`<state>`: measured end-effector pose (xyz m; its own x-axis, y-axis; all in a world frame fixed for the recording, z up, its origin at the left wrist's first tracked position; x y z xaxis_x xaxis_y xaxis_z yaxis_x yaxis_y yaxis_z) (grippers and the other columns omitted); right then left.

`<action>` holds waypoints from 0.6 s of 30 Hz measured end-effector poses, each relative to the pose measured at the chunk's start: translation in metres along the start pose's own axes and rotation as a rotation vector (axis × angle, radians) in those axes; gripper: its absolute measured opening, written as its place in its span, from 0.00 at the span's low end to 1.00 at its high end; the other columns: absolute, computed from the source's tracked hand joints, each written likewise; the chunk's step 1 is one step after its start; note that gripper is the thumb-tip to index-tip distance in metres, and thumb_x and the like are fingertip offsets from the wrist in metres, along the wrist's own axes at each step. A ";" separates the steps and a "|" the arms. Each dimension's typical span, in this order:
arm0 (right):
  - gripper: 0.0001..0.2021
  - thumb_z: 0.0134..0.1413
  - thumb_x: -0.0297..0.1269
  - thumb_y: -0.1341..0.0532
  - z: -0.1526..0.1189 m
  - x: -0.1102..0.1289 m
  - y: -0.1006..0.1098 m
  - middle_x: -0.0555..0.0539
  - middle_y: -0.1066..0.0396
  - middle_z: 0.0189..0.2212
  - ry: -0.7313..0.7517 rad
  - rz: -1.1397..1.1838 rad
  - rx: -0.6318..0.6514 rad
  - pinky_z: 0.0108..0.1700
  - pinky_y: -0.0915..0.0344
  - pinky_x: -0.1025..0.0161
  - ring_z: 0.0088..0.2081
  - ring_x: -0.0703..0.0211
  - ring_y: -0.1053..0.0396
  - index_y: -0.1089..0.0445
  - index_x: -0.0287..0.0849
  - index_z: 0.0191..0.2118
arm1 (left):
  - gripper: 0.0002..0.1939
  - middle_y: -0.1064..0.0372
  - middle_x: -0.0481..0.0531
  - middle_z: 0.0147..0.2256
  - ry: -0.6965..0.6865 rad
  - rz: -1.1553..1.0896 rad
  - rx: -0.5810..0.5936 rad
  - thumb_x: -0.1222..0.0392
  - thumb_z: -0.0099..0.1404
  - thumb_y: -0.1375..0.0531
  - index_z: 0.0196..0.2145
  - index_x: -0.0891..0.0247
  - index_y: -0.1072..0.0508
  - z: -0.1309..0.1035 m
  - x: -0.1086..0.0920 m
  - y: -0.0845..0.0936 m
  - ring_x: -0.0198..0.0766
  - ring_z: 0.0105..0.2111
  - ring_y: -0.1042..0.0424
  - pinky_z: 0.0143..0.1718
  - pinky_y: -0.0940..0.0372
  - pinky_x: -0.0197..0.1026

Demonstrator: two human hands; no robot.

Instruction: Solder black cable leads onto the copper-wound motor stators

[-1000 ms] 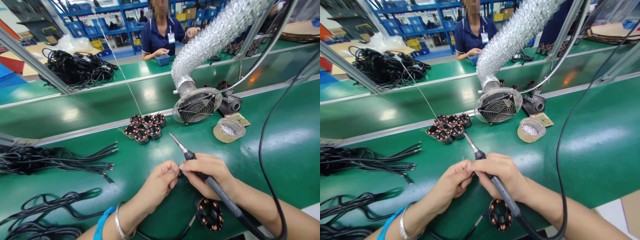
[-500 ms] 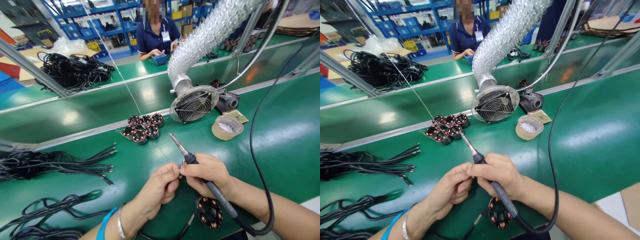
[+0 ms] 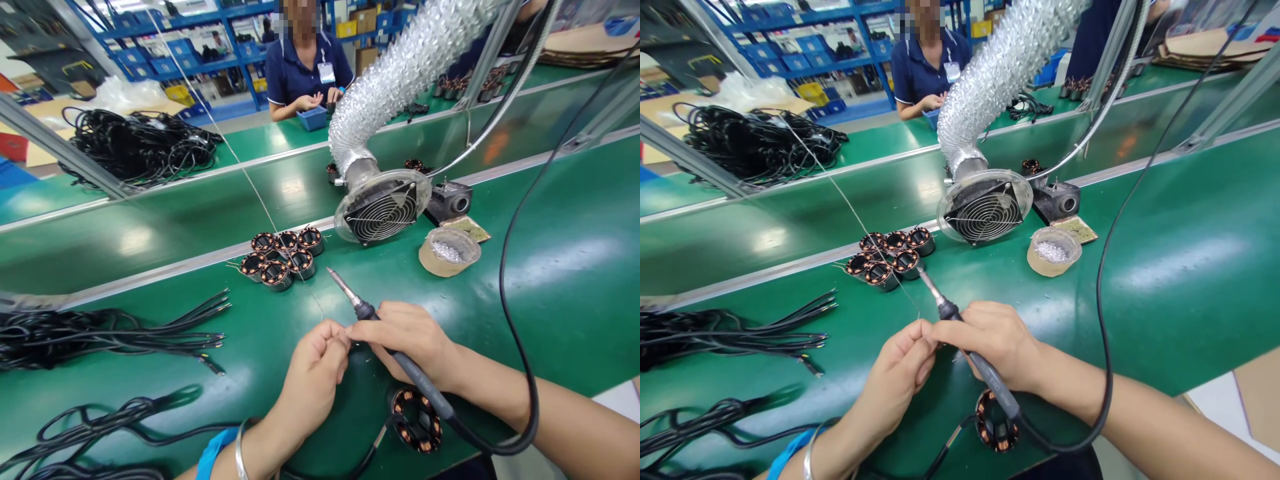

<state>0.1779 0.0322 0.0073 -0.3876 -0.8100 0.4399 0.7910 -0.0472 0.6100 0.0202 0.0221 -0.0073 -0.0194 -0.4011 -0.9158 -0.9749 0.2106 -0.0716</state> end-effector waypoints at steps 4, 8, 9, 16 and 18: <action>0.12 0.62 0.25 0.45 0.002 0.003 0.007 0.52 0.36 0.23 -0.039 -0.036 0.035 0.28 0.42 0.63 0.25 0.62 0.40 0.31 0.42 0.48 | 0.17 0.50 0.37 0.15 -0.023 0.040 -0.013 0.48 0.64 0.43 0.25 0.61 0.39 0.000 0.004 0.001 0.27 0.16 0.56 0.18 0.55 0.31; 0.15 0.59 0.21 0.45 0.006 0.014 0.024 0.50 0.30 0.26 -0.089 0.052 -0.017 0.30 0.39 0.63 0.26 0.62 0.37 0.31 0.41 0.50 | 0.17 0.49 0.38 0.16 -0.036 0.088 -0.020 0.48 0.65 0.44 0.25 0.61 0.39 -0.001 0.007 0.001 0.28 0.17 0.54 0.18 0.55 0.32; 0.17 0.60 0.21 0.45 0.006 0.017 0.029 0.49 0.28 0.29 -0.106 0.082 -0.035 0.31 0.37 0.63 0.27 0.62 0.35 0.32 0.41 0.52 | 0.17 0.48 0.38 0.16 -0.043 0.103 -0.018 0.48 0.66 0.45 0.25 0.61 0.39 -0.001 0.007 0.001 0.28 0.17 0.53 0.18 0.55 0.32; 0.16 0.57 0.28 0.42 -0.019 0.019 0.050 0.49 0.30 0.29 -0.375 0.242 -0.233 0.27 0.38 0.63 0.27 0.61 0.34 0.27 0.46 0.50 | 0.16 0.48 0.39 0.17 -0.050 0.175 -0.019 0.51 0.68 0.49 0.25 0.60 0.41 -0.004 0.004 -0.003 0.30 0.18 0.50 0.20 0.52 0.33; 0.13 0.55 0.28 0.41 -0.025 0.015 0.051 0.50 0.28 0.28 -0.434 0.262 -0.280 0.27 0.39 0.63 0.26 0.61 0.34 0.25 0.46 0.44 | 0.16 0.48 0.39 0.18 -0.053 0.202 -0.024 0.51 0.69 0.49 0.26 0.60 0.41 -0.005 0.004 -0.003 0.30 0.19 0.50 0.21 0.51 0.33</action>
<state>0.2245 0.0031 0.0287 -0.2739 -0.5043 0.8190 0.9590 -0.0784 0.2725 0.0215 0.0156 -0.0086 -0.2039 -0.3055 -0.9301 -0.9574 0.2607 0.1243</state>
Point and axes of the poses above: each hand's wrist, its own z-axis towards the middle knuckle, its own y-axis out of the back of the hand, x = y × z, the point moved 3 cm from there along z, towards the middle knuckle
